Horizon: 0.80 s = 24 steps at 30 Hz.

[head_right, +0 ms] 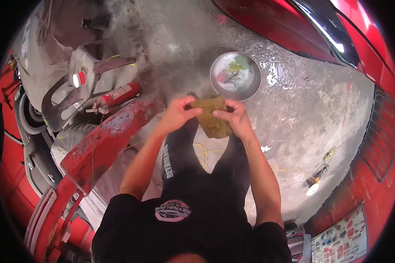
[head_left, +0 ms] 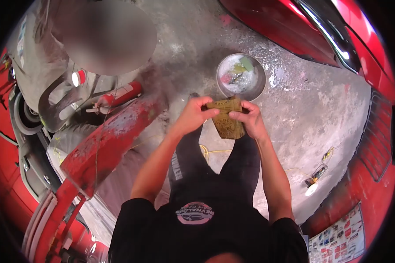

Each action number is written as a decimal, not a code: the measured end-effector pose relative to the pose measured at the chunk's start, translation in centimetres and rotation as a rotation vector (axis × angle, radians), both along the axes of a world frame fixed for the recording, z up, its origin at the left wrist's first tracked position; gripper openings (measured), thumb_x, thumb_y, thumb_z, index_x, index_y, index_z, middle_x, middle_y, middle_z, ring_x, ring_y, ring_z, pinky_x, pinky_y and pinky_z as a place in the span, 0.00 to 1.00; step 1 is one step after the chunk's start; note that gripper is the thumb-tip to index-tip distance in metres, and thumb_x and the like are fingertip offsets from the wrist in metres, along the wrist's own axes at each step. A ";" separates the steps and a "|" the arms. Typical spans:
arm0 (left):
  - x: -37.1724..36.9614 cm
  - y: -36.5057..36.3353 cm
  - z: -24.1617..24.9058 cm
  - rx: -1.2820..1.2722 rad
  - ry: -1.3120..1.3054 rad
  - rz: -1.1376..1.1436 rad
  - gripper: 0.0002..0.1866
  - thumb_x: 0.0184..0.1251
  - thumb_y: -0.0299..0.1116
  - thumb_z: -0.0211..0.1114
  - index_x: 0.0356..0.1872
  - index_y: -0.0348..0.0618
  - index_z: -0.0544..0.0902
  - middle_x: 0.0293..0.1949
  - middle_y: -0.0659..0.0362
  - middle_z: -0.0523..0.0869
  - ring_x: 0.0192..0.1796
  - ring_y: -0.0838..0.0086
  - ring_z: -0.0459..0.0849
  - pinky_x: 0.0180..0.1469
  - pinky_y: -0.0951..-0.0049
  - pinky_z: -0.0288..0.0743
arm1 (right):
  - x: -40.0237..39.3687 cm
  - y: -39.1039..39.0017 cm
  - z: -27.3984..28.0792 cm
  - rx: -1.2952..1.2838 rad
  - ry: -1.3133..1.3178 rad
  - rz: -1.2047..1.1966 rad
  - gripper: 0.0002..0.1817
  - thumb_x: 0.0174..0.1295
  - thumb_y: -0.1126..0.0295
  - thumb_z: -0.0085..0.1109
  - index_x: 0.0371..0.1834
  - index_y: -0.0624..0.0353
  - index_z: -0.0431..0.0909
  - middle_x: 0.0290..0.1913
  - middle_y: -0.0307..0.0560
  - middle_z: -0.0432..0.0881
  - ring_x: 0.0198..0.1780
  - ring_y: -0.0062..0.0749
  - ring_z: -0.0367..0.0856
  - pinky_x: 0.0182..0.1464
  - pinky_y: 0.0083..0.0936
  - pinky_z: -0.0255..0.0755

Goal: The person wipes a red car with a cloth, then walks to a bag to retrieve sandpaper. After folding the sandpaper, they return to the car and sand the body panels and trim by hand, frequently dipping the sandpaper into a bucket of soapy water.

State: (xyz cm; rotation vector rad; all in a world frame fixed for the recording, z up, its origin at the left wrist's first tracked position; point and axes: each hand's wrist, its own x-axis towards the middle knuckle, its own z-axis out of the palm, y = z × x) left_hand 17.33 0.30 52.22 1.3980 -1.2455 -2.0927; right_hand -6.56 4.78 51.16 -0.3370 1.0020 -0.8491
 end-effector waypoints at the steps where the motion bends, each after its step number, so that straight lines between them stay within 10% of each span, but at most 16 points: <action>1: -0.6 0.6 -1.9 -0.083 -0.094 -0.017 0.06 0.74 0.27 0.72 0.45 0.40 0.84 0.34 0.66 0.86 0.33 0.84 0.80 0.34 0.78 0.73 | -0.9 0.0 -1.3 -0.026 0.186 0.080 0.16 0.62 0.77 0.73 0.54 0.65 0.87 0.48 0.42 0.90 0.48 0.24 0.86 0.55 0.26 0.79; 5: -4.3 6.5 -13.0 0.276 0.070 0.662 0.16 0.73 0.30 0.72 0.55 0.38 0.77 0.38 0.58 0.87 0.30 0.75 0.84 0.32 0.70 0.78 | -3.8 0.3 -9.3 -0.068 0.515 0.088 0.09 0.63 0.78 0.72 0.46 0.65 0.89 0.40 0.38 0.90 0.41 0.18 0.83 0.48 0.22 0.78; 8: -3.0 21.6 -26.5 -0.140 -0.611 0.030 0.25 0.69 0.26 0.69 0.65 0.39 0.74 0.48 0.47 0.88 0.41 0.59 0.89 0.42 0.57 0.83 | -6.5 -0.3 -14.7 0.013 0.547 0.101 0.08 0.63 0.78 0.71 0.45 0.66 0.88 0.40 0.37 0.89 0.41 0.18 0.82 0.47 0.22 0.77; 11: -2.4 33.9 -24.8 -0.178 -0.704 -0.545 0.36 0.62 0.21 0.64 0.74 0.41 0.70 0.56 0.43 0.85 0.54 0.45 0.86 0.52 0.45 0.80 | -7.3 -2.1 -17.0 -0.088 0.797 0.173 0.08 0.62 0.79 0.69 0.44 0.67 0.87 0.38 0.48 0.88 0.39 0.30 0.84 0.46 0.28 0.78; 13: -4.3 32.8 -18.6 0.051 -0.671 -0.629 0.34 0.57 0.17 0.61 0.70 0.37 0.72 0.49 0.44 0.83 0.52 0.47 0.85 0.50 0.45 0.78 | -7.7 -2.4 -19.8 -0.269 1.038 0.228 0.11 0.61 0.79 0.65 0.47 0.66 0.85 0.41 0.61 0.85 0.41 0.56 0.86 0.47 0.40 0.79; 17: -2.4 32.6 -12.5 0.080 -0.553 -0.283 0.29 0.57 0.18 0.63 0.64 0.39 0.76 0.50 0.43 0.83 0.53 0.45 0.83 0.54 0.48 0.76 | -6.6 -3.1 -29.0 -0.525 1.355 0.220 0.16 0.61 0.79 0.60 0.53 0.60 0.80 0.46 0.59 0.81 0.48 0.61 0.85 0.48 0.50 0.79; 24: -3.6 21.1 -29.6 -0.442 -0.200 -0.271 0.23 0.59 0.19 0.67 0.58 0.39 0.79 0.52 0.46 0.84 0.51 0.46 0.86 0.50 0.54 0.83 | -1.0 -5.2 -47.5 -0.354 1.617 0.551 0.19 0.67 0.73 0.56 0.61 0.53 0.75 0.56 0.56 0.80 0.52 0.60 0.86 0.50 0.52 0.85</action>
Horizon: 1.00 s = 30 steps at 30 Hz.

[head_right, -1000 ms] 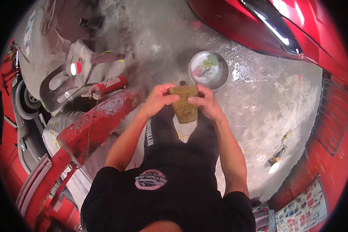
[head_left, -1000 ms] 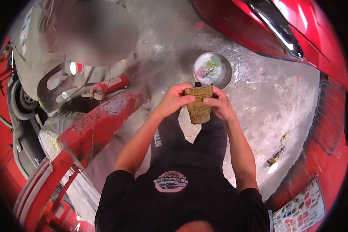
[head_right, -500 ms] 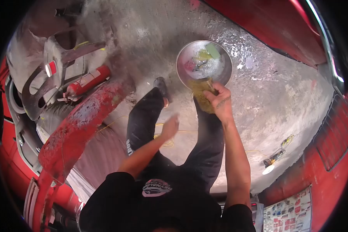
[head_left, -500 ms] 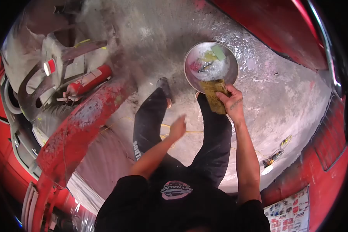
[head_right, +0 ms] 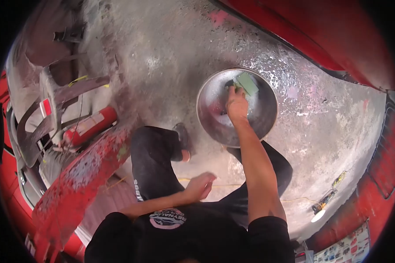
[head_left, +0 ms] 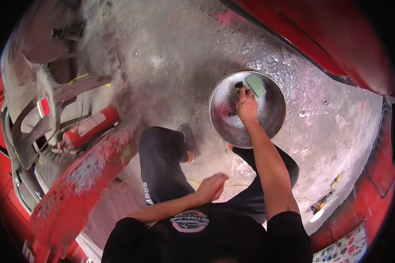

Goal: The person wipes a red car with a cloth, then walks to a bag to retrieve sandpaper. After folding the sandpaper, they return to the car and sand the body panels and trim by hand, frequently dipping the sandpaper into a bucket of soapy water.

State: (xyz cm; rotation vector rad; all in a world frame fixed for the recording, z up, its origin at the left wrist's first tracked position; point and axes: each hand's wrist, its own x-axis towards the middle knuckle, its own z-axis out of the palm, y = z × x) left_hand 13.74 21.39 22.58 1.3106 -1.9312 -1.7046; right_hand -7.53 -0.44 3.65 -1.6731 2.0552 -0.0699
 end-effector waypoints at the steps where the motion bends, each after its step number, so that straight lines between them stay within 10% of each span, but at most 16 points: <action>1: -0.9 -3.9 -2.2 -0.160 0.053 0.010 0.23 0.58 0.18 0.67 0.57 0.39 0.80 0.50 0.47 0.85 0.49 0.46 0.87 0.48 0.55 0.84 | 0.2 0.7 -4.3 -0.005 0.000 0.029 0.19 0.73 0.68 0.51 0.65 0.54 0.75 0.59 0.66 0.80 0.53 0.67 0.85 0.53 0.58 0.82; 6: -5.9 -23.6 -9.5 -0.556 0.116 -0.169 0.20 0.63 0.21 0.66 0.58 0.41 0.82 0.51 0.48 0.86 0.50 0.49 0.89 0.45 0.58 0.85 | -0.1 4.5 -21.7 0.069 -0.056 0.061 0.24 0.80 0.63 0.39 0.74 0.50 0.73 0.70 0.64 0.77 0.72 0.58 0.75 0.74 0.50 0.71; 9: -7.2 -30.1 -11.8 -0.516 -0.116 -0.319 0.17 0.70 0.25 0.64 0.59 0.41 0.81 0.54 0.46 0.87 0.52 0.48 0.88 0.49 0.55 0.84 | -1.6 2.4 -17.9 0.153 -0.085 0.189 0.24 0.77 0.65 0.45 0.73 0.50 0.76 0.72 0.61 0.78 0.74 0.51 0.75 0.76 0.45 0.68; 13: -7.9 -30.5 -15.4 -0.448 0.253 -0.064 0.17 0.73 0.25 0.61 0.61 0.41 0.79 0.55 0.45 0.88 0.56 0.43 0.86 0.58 0.50 0.80 | -3.9 -0.4 -6.2 0.248 -0.204 0.261 0.25 0.73 0.68 0.53 0.72 0.50 0.80 0.74 0.56 0.78 0.77 0.42 0.74 0.79 0.38 0.65; 14: -7.9 -30.5 -15.1 -0.260 0.260 -0.008 0.17 0.73 0.26 0.62 0.61 0.42 0.79 0.54 0.46 0.88 0.57 0.48 0.88 0.58 0.53 0.81 | -6.7 -0.3 -10.7 0.173 -0.048 0.310 0.19 0.67 0.67 0.62 0.60 0.51 0.87 0.58 0.58 0.89 0.60 0.48 0.87 0.63 0.42 0.78; 15: -8.0 -31.0 -15.1 -0.222 0.345 0.039 0.17 0.72 0.26 0.62 0.60 0.42 0.79 0.53 0.47 0.88 0.55 0.50 0.88 0.57 0.54 0.80 | -7.9 -0.4 -5.4 0.224 -0.517 0.069 0.15 0.62 0.65 0.70 0.51 0.54 0.89 0.43 0.59 0.90 0.44 0.51 0.90 0.49 0.43 0.80; 16: -8.2 -31.4 -15.1 -0.186 0.429 0.090 0.16 0.72 0.26 0.63 0.59 0.42 0.80 0.52 0.47 0.87 0.54 0.52 0.88 0.57 0.56 0.80 | -6.0 -1.0 1.7 0.074 -0.330 0.078 0.08 0.64 0.72 0.71 0.44 0.62 0.90 0.32 0.49 0.90 0.34 0.35 0.87 0.43 0.36 0.79; 20: -8.1 -32.3 -15.3 -0.246 0.407 0.004 0.12 0.75 0.27 0.64 0.56 0.42 0.82 0.50 0.55 0.87 0.52 0.64 0.87 0.56 0.64 0.79 | -5.9 -0.1 12.4 -0.004 -0.383 -0.107 0.10 0.65 0.74 0.68 0.46 0.67 0.88 0.41 0.53 0.89 0.43 0.36 0.87 0.49 0.32 0.78; 23: -7.6 -33.2 -14.0 0.246 0.725 -0.178 0.12 0.78 0.31 0.68 0.57 0.42 0.83 0.51 0.67 0.83 0.51 0.82 0.81 0.56 0.75 0.76 | -4.9 1.8 13.9 -0.183 -0.570 -0.207 0.11 0.67 0.75 0.66 0.49 0.68 0.88 0.48 0.52 0.89 0.49 0.36 0.87 0.54 0.30 0.77; 30: -6.2 -33.6 -12.9 0.174 0.800 -0.270 0.19 0.68 0.27 0.75 0.57 0.42 0.82 0.56 0.62 0.84 0.56 0.76 0.81 0.59 0.71 0.77 | -3.1 2.7 14.6 -0.281 -0.665 -0.506 0.10 0.69 0.76 0.66 0.50 0.69 0.89 0.48 0.44 0.88 0.50 0.25 0.83 0.55 0.26 0.75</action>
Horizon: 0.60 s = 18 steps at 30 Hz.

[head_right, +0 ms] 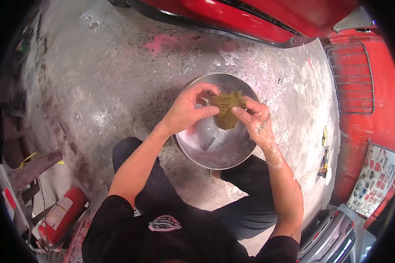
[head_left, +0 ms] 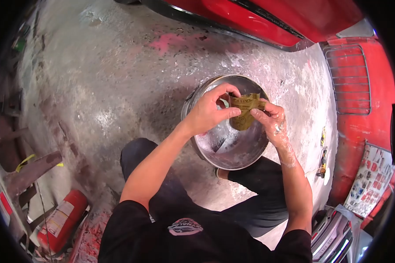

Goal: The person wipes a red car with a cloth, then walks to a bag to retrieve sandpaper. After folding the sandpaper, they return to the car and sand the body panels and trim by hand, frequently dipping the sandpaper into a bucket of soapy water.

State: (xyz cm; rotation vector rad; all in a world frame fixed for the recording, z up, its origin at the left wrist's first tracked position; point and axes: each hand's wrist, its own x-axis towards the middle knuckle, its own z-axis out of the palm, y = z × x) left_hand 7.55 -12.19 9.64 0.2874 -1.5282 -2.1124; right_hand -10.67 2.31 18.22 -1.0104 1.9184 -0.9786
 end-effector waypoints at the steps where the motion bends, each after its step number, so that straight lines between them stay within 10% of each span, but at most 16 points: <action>1: 0.2 0.0 0.2 -0.001 0.000 0.000 0.19 0.68 0.27 0.75 0.57 0.42 0.82 0.56 0.62 0.84 0.56 0.76 0.81 0.59 0.71 0.77 | 0.0 -0.2 0.3 -0.018 -0.046 -0.014 0.10 0.69 0.77 0.67 0.50 0.69 0.89 0.48 0.44 0.88 0.49 0.26 0.83 0.55 0.26 0.75; 10: 0.0 0.5 -0.7 -0.368 0.174 0.177 0.14 0.62 0.28 0.76 0.46 0.38 0.82 0.43 0.58 0.82 0.45 0.65 0.82 0.47 0.66 0.76 | 0.2 0.1 1.4 -0.047 0.071 -0.020 0.09 0.66 0.80 0.67 0.47 0.70 0.90 0.50 0.46 0.89 0.51 0.28 0.84 0.57 0.27 0.76; 18: 0.3 0.3 -0.1 -0.230 -0.042 -0.034 0.12 0.64 0.30 0.78 0.35 0.34 0.83 0.33 0.59 0.79 0.37 0.79 0.79 0.39 0.72 0.72 | -0.6 0.4 1.3 -0.130 0.131 -0.064 0.10 0.64 0.82 0.66 0.47 0.69 0.91 0.51 0.50 0.89 0.54 0.32 0.86 0.60 0.28 0.77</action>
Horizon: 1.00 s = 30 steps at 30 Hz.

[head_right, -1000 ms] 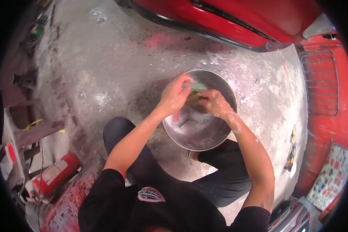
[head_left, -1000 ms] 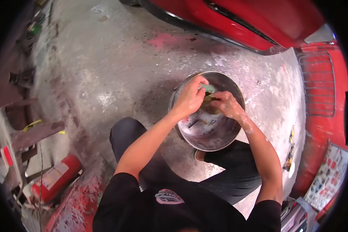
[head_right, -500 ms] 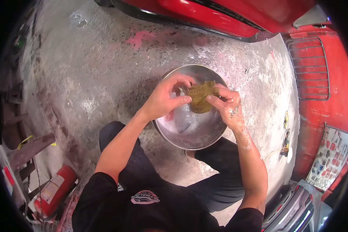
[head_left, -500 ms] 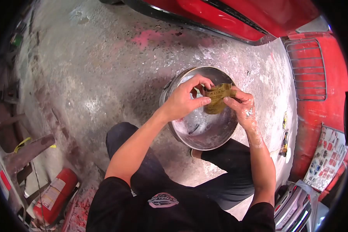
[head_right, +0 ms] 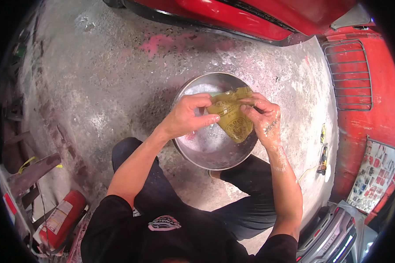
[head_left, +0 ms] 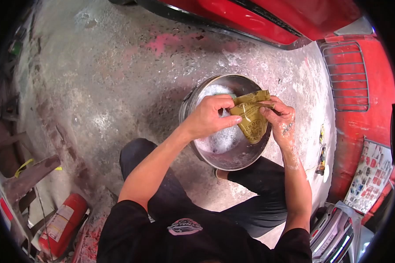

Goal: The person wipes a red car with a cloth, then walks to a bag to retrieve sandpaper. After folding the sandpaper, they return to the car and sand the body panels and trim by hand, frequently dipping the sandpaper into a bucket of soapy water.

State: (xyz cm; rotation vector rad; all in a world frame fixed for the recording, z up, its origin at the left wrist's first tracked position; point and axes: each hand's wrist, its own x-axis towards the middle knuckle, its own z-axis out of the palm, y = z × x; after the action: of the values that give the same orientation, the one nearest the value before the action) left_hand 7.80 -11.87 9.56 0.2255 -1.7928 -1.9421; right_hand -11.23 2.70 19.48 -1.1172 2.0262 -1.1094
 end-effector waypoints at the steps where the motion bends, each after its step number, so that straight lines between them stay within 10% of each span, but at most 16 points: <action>1: 0.0 0.0 -0.1 0.002 -0.001 0.001 0.12 0.64 0.30 0.78 0.35 0.34 0.83 0.33 0.59 0.79 0.37 0.79 0.79 0.39 0.72 0.72 | 0.3 -0.1 0.2 0.013 0.005 -0.023 0.10 0.64 0.82 0.67 0.47 0.69 0.91 0.52 0.50 0.90 0.54 0.32 0.86 0.60 0.28 0.77; 6: -0.5 0.6 -0.7 0.371 0.067 0.088 0.09 0.67 0.26 0.77 0.37 0.36 0.83 0.32 0.64 0.84 0.36 0.84 0.81 0.39 0.78 0.75 | 1.0 -0.3 0.6 0.039 0.028 -0.071 0.10 0.64 0.81 0.68 0.48 0.69 0.91 0.53 0.50 0.90 0.55 0.32 0.86 0.59 0.28 0.77; 26: -0.1 1.5 -0.4 0.207 -0.003 0.387 0.06 0.71 0.23 0.73 0.40 0.36 0.83 0.34 0.63 0.87 0.37 0.82 0.84 0.42 0.77 0.80 | 2.2 0.6 -1.0 0.063 -0.073 -0.211 0.08 0.71 0.72 0.71 0.46 0.67 0.90 0.37 0.35 0.89 0.41 0.16 0.79 0.47 0.18 0.73; 30: -0.4 1.9 -0.4 0.264 0.063 0.433 0.04 0.74 0.21 0.71 0.39 0.35 0.82 0.40 0.62 0.86 0.42 0.82 0.85 0.44 0.78 0.81 | 2.4 0.5 -1.8 -0.084 -0.072 -0.198 0.15 0.69 0.77 0.70 0.58 0.68 0.86 0.42 0.42 0.92 0.44 0.19 0.84 0.51 0.21 0.77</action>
State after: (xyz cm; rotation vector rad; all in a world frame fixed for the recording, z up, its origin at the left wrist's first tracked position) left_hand 7.42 -9.96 9.14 0.5827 -1.3089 -1.8345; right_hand -8.80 3.18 17.65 -0.9175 2.0842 -1.3249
